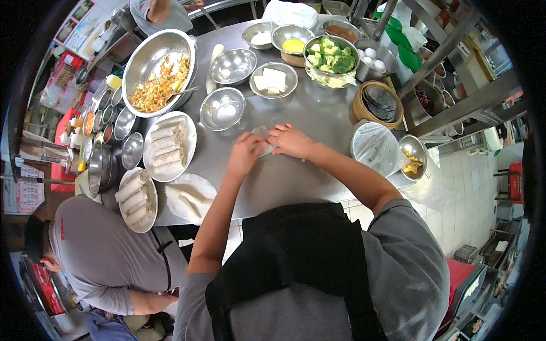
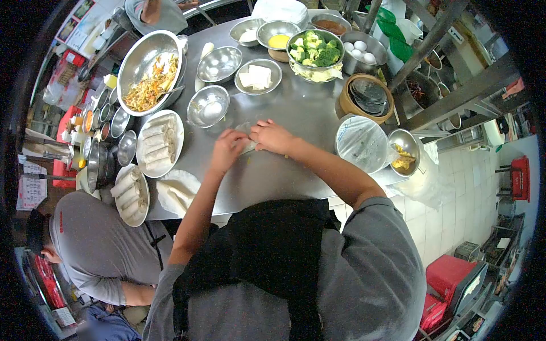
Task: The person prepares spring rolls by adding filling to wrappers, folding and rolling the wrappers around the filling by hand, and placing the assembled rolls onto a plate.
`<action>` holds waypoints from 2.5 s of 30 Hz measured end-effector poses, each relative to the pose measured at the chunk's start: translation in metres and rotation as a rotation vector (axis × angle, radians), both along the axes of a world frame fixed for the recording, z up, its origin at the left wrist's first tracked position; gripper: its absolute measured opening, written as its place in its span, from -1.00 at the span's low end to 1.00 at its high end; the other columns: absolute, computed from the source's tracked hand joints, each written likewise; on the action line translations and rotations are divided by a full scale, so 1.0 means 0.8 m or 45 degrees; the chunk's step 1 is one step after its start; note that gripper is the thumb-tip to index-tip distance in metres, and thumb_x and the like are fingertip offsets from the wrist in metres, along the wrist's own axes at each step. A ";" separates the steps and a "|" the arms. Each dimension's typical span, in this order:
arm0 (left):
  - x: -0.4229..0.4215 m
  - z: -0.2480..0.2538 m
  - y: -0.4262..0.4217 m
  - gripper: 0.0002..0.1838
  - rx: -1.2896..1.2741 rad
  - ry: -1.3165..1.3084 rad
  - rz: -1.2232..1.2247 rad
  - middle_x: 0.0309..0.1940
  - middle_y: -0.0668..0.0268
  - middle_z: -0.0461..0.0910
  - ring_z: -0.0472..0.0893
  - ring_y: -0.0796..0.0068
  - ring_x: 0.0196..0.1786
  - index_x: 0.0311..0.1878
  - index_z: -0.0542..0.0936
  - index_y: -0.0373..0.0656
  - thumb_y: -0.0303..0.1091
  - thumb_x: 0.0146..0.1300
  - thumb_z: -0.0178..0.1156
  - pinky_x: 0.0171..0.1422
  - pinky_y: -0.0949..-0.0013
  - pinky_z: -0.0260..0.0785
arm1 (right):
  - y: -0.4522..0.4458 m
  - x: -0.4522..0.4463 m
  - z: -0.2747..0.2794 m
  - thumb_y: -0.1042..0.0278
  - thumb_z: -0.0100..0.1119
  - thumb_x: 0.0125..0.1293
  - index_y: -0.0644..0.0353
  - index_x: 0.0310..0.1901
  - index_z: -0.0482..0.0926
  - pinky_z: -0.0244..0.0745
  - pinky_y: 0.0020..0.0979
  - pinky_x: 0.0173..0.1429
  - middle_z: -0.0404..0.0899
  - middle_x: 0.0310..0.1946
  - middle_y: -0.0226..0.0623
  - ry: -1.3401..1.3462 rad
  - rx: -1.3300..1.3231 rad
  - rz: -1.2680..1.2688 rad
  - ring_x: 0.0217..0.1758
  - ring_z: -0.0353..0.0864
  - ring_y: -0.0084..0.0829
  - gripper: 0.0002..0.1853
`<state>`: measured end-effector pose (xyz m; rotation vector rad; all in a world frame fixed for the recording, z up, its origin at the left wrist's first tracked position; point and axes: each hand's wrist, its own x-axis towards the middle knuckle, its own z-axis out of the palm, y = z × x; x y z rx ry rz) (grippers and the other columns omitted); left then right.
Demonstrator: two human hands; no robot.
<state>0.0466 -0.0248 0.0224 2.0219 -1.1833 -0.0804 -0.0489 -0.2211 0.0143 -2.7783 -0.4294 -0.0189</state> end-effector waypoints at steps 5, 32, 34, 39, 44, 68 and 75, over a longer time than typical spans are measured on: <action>-0.032 -0.005 0.001 -0.56 0.175 -0.097 0.092 -0.07 0.17 0.63 0.61 0.03 0.00 -0.03 0.64 -0.15 -0.30 0.00 0.51 0.14 0.09 0.46 | 0.001 -0.002 0.005 0.16 0.41 0.14 0.06 0.07 0.61 0.35 -0.16 0.29 0.51 0.01 -0.42 0.026 0.104 -0.045 0.22 0.40 -0.26 -0.55; -0.044 -0.030 0.016 -0.56 0.075 -0.100 0.207 -0.03 0.15 0.59 0.55 0.01 0.03 0.12 0.57 -0.14 -0.28 0.18 0.40 0.14 0.04 0.39 | -0.026 0.044 0.010 0.50 0.28 0.11 0.15 0.03 0.68 0.36 -0.19 0.31 0.56 -0.01 -0.22 0.364 0.427 0.001 0.13 0.48 -0.08 -0.61; -0.046 -0.031 0.020 -0.57 0.090 -0.100 0.201 -0.02 0.14 0.61 0.56 0.02 0.03 0.12 0.56 -0.14 -0.29 0.19 0.38 0.14 0.04 0.39 | -0.027 0.072 0.037 0.58 0.18 0.14 0.15 0.02 0.70 0.36 -0.17 0.32 0.55 0.01 -0.23 0.357 0.366 -0.054 0.15 0.47 -0.09 -0.62; -0.063 -0.031 0.015 -0.63 0.158 -0.223 0.317 -0.02 0.15 0.62 0.56 0.05 0.04 0.09 0.56 -0.13 -0.32 0.22 0.32 0.16 0.06 0.41 | 0.042 0.158 0.078 0.56 0.16 0.10 0.04 -0.15 0.78 0.32 -0.06 0.33 0.55 0.02 -0.22 -0.005 0.043 -0.189 0.23 0.43 -0.16 -0.69; -0.071 -0.040 0.016 -0.60 0.185 -0.221 0.331 0.03 0.17 0.61 0.55 0.07 0.09 0.15 0.53 -0.16 -0.37 0.23 0.27 0.20 0.09 0.41 | 0.076 0.226 0.021 0.49 0.16 0.13 -0.04 -0.22 0.81 0.35 -0.09 0.28 0.58 -0.03 -0.28 0.041 -0.243 -0.361 0.19 0.45 -0.22 -0.72; -0.080 -0.045 0.021 -0.54 0.321 -0.398 0.340 0.19 0.28 0.56 0.51 0.25 0.25 0.30 0.48 -0.07 -0.40 0.31 0.09 0.26 0.17 0.30 | 0.020 0.075 0.016 0.15 0.21 0.28 -0.41 0.07 0.71 0.35 -0.12 0.19 0.52 -0.03 -0.23 -0.034 -0.239 0.239 0.20 0.46 -0.22 -0.67; -0.076 -0.049 0.019 -0.54 0.306 -0.422 0.344 0.15 0.30 0.56 0.51 0.27 0.24 0.31 0.47 -0.06 -0.37 0.33 0.10 0.25 0.16 0.30 | 0.030 0.174 0.068 0.45 0.10 0.26 -0.27 -0.19 0.82 0.36 -0.16 0.17 0.53 -0.07 -0.27 -0.161 -0.131 -0.127 0.16 0.45 -0.25 -0.66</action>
